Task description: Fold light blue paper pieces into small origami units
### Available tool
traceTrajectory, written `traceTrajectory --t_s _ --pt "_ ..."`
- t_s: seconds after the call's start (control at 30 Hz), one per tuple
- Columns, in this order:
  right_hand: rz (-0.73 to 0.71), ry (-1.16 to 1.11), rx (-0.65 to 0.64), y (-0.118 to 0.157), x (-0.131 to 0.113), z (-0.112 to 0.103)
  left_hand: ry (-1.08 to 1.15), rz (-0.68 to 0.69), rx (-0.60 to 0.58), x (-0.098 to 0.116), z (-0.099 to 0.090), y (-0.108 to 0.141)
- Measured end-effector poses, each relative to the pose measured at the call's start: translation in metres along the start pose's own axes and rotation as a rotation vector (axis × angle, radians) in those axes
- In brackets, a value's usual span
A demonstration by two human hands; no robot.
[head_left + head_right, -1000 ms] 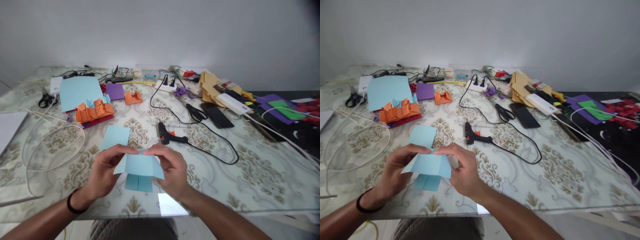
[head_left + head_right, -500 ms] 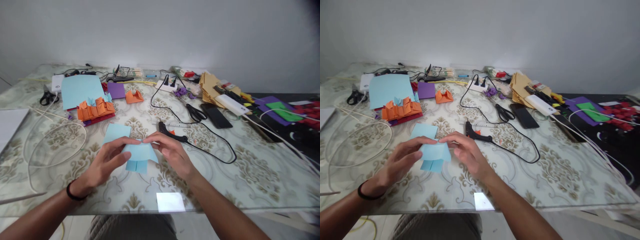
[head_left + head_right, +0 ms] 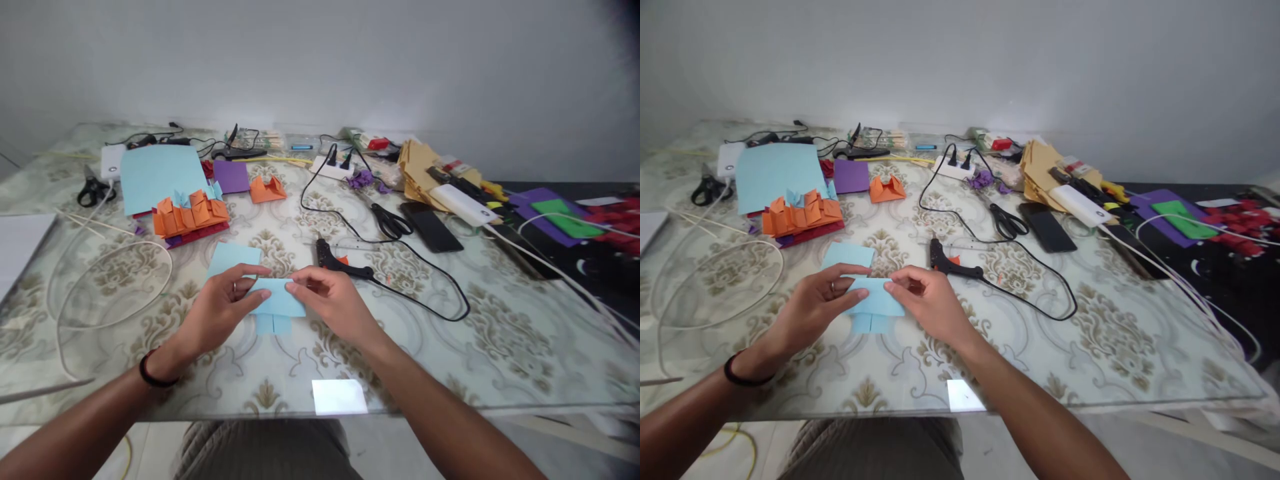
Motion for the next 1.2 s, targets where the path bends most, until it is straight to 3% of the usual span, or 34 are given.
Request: traceTrajectory --t_s 0.1,0.37,0.7,1.07,1.2 --pt "-0.004 0.004 -0.001 -0.001 0.000 0.000 -0.117 -0.056 -0.044 -0.003 0.003 -0.001" --pt "0.021 0.027 -0.118 -0.002 0.008 0.013 -0.180 0.014 0.024 -0.003 -0.008 -0.004" --pt "0.016 0.039 -0.097 -0.002 0.004 0.008 -0.167 0.039 0.070 0.005 -0.010 -0.003" --pt "-0.035 0.062 0.025 -0.001 -0.001 -0.003 -0.256 0.091 0.014 0.008 -0.007 -0.005" --pt "-0.015 0.031 -0.022 -0.002 0.001 0.000 -0.267 0.114 0.026 0.009 -0.007 -0.003"
Point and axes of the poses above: each hand's wrist, its own y-axis away from the middle knuckle, its own z-axis out of the palm, x = y × z, the point moved 9 cm from there along -y, towards the middle knuckle, and after that the axes turned 13 degrees about y, right-handed, at the moved point
